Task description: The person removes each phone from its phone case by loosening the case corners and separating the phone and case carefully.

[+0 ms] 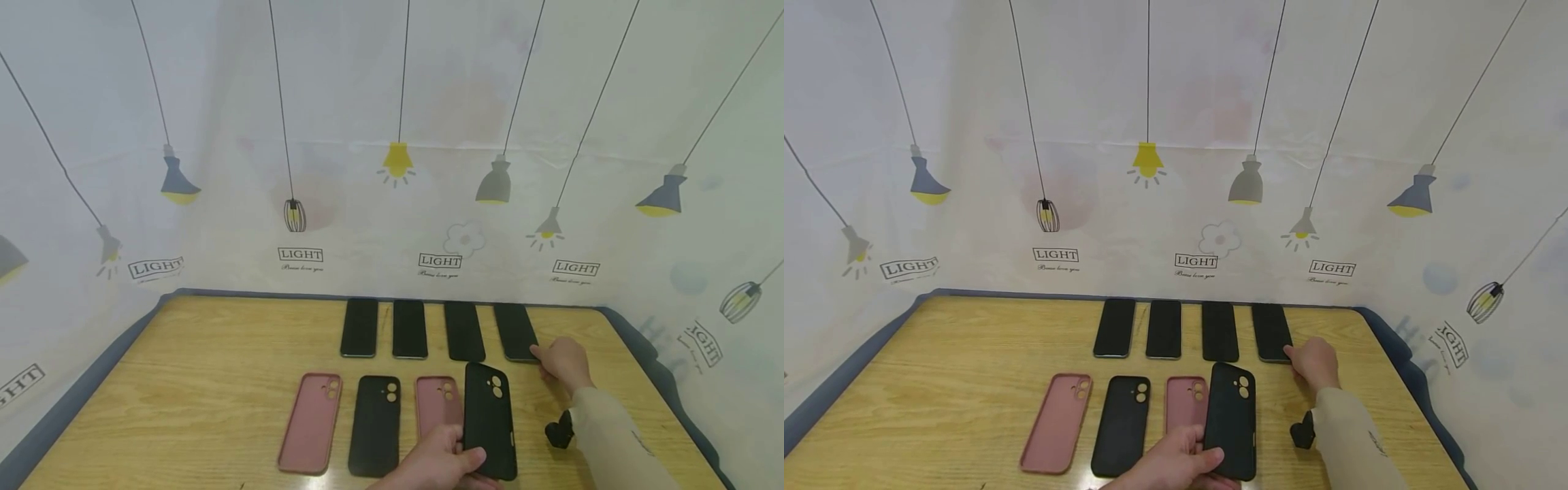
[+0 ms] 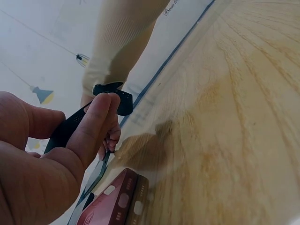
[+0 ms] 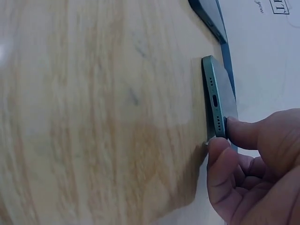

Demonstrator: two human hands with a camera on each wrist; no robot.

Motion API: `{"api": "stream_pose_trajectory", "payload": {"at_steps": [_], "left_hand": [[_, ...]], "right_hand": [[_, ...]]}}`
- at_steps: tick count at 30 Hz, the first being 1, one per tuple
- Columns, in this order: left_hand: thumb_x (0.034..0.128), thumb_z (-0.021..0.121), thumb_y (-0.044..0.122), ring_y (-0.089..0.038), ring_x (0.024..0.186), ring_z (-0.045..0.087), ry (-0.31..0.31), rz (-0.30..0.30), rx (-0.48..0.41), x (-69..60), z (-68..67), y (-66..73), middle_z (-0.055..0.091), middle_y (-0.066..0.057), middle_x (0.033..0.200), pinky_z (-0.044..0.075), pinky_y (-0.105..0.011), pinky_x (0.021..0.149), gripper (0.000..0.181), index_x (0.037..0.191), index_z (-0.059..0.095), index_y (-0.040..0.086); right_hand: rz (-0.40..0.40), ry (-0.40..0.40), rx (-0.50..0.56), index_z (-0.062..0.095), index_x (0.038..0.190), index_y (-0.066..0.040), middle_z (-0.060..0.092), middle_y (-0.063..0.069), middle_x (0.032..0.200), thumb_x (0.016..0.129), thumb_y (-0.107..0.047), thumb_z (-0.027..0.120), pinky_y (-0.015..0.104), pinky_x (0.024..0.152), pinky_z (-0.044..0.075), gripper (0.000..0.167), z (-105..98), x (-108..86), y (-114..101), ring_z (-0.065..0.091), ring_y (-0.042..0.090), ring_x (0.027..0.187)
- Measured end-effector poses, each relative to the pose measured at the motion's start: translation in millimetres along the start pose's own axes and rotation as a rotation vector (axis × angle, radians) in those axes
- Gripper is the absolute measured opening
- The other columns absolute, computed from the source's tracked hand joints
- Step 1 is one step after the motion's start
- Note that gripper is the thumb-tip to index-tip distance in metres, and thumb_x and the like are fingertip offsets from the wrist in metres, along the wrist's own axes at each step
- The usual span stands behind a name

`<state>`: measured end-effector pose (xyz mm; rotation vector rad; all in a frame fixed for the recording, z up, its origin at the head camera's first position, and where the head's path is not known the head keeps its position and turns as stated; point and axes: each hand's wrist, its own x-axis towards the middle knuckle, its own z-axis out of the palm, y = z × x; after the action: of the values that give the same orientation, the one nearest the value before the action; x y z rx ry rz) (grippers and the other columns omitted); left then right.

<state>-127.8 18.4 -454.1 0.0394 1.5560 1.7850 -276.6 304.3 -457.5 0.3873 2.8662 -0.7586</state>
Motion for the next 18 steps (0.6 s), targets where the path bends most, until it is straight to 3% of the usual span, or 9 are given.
{"api": "stream_pose_trajectory", "payload": {"at_steps": [3, 6, 10, 14, 18], "left_hand": [[0.1060, 0.058, 0.011, -0.030, 0.100, 0.075, 0.003, 0.014, 0.016, -0.1, -0.8, 0.1, 0.072, -0.010, 0.087, 0.062, -0.034, 0.087, 0.007, 0.105, 0.060, 0.003], [0.1063, 0.057, 0.009, -0.032, 0.102, 0.074, -0.011, 0.043, 0.013, -0.6, -1.4, -0.1, 0.075, -0.015, 0.097, 0.062, -0.035, 0.088, 0.015, 0.118, 0.063, 0.001], [0.1068, 0.055, 0.006, -0.036, 0.106, 0.073, -0.037, 0.070, -0.007, -0.4, 0.8, -0.2, 0.074, -0.022, 0.114, 0.061, -0.038, 0.091, 0.025, 0.129, 0.060, -0.003], [0.1068, 0.053, 0.004, -0.040, 0.109, 0.071, -0.040, 0.083, -0.013, 1.7, 4.9, 0.4, 0.073, -0.025, 0.117, 0.060, -0.040, 0.092, 0.027, 0.132, 0.059, -0.006], [0.1069, 0.053, 0.005, -0.038, 0.109, 0.071, -0.049, 0.082, 0.001, 4.5, 5.3, 0.1, 0.073, -0.023, 0.117, 0.060, -0.039, 0.092, 0.028, 0.132, 0.060, -0.005]], "right_hand": [[-0.018, 0.009, -0.004, 0.066, 0.053, -0.007, 0.057, 0.000, 0.047, 0.104, -0.027, 0.060, 0.049, 0.083, 0.052, 0.055, 0.6, 0.5, 2.0, 0.055, 0.016, 0.048], [-0.037, 0.021, -0.011, 0.065, 0.051, -0.007, 0.056, -0.001, 0.045, 0.103, -0.027, 0.061, 0.048, 0.080, 0.053, 0.056, 0.7, 1.4, 3.6, 0.054, 0.017, 0.048], [-0.050, 0.066, -0.015, 0.063, 0.053, -0.006, 0.055, 0.000, 0.047, 0.103, -0.028, 0.061, 0.039, 0.066, 0.050, 0.055, -1.4, 2.2, 5.8, 0.052, 0.017, 0.050], [-0.070, 0.110, 0.010, 0.064, 0.060, -0.004, 0.059, 0.002, 0.052, 0.104, -0.028, 0.059, 0.034, 0.061, 0.044, 0.051, -6.1, 1.2, 3.0, 0.051, 0.017, 0.054], [-0.106, 0.144, 0.087, 0.069, 0.076, 0.002, 0.066, 0.008, 0.061, 0.106, -0.028, 0.057, 0.032, 0.058, 0.044, 0.044, -12.4, -4.5, -4.7, 0.061, 0.019, 0.059]]}}
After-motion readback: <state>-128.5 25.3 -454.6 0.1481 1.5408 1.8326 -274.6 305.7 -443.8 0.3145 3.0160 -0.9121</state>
